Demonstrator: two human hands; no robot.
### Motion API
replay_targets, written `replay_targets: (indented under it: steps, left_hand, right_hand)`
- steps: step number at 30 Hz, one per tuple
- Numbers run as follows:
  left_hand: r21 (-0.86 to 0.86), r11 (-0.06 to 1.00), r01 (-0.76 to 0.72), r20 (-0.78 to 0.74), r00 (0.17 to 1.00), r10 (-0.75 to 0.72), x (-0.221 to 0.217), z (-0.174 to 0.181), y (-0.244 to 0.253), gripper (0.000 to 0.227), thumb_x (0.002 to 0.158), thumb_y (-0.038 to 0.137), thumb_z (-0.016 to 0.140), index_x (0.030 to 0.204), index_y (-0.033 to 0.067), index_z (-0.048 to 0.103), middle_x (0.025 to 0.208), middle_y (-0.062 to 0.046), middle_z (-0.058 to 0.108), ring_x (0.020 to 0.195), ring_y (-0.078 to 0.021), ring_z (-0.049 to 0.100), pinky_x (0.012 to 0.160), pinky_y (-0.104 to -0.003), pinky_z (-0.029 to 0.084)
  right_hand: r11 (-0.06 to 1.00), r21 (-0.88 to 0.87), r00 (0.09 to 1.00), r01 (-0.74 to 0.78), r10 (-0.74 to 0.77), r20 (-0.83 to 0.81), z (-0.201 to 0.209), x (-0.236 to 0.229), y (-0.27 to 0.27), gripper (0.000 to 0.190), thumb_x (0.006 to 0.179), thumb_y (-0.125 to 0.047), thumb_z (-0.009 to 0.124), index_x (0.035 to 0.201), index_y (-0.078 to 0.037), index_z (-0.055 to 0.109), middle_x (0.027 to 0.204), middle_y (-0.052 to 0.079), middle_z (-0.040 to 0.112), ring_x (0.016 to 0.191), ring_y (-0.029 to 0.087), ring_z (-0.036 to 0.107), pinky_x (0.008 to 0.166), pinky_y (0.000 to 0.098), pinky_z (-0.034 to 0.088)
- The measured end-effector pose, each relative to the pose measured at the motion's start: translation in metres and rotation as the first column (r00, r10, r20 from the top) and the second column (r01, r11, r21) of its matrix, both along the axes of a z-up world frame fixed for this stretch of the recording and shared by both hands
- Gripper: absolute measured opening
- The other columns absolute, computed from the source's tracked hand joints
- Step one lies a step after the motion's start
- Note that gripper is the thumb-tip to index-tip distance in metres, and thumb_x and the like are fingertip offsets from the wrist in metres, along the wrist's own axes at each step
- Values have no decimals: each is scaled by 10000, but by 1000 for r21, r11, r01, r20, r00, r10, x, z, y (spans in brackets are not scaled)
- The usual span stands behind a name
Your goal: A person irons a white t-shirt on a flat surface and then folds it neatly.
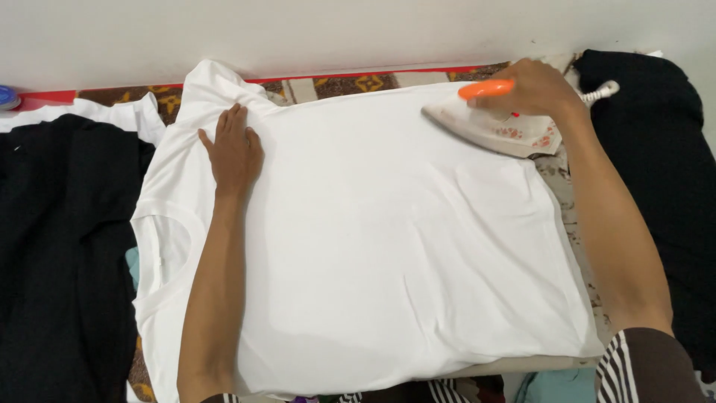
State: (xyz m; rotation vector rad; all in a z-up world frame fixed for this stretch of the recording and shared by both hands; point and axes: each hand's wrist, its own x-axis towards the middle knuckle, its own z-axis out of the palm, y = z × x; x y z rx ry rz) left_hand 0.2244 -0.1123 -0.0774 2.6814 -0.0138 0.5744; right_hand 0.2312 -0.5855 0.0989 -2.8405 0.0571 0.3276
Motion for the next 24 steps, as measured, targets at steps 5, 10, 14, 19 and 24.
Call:
replay_targets:
  steps: [5,10,14,19,24]
  left_hand:
    - [-15,999,-29,-37,999,29,1,0,1,478,1023,126,373,1470,48,522,1575,-111,491,1479,-284,378,1135,-719,117]
    - [35,995,-91,-185,978,96,-2,11,-9,468,1110,176,345,1547,61,469,1657,-133,399,1548,-292,302,1214,-689,53]
    - [43,999,-28,-43,999,30,4,-3,-2,497,1037,132,338,1496,25,496,1591,-122,472,1488,-306,359,1118,-750,129]
    - [27,999,-29,-34,999,30,2,-3,0,490,1045,147,347,1498,40,502,1592,-95,473,1491,-281,360,1133,-730,137]
    - [-1,999,-40,-64,997,40,3,1,-2,507,1031,149,332,1500,40,490,1602,-100,455,1501,-285,340,1148,-721,111]
  right_hand:
    - [891,-184,858,-416,318,-403,21,-40,27,360,694,-480,856,1023,-334,878,914,-134,838,865,94,686,758,257,436]
    - [920,-142,925,-365,340,-172,-3,-31,35,546,693,-742,764,1147,-439,790,1079,84,801,1125,396,702,1029,490,500]
    - [947,-218,944,-234,275,184,-51,32,45,478,851,-702,611,736,-242,677,755,-35,676,775,255,637,618,413,407]
    - [960,-130,942,-247,270,200,-57,87,61,585,873,-728,670,695,-185,544,608,9,522,605,265,527,571,396,364]
    - [922,-54,906,-385,365,-214,23,8,100,331,711,-533,759,820,-237,660,635,-19,536,633,176,498,581,329,335]
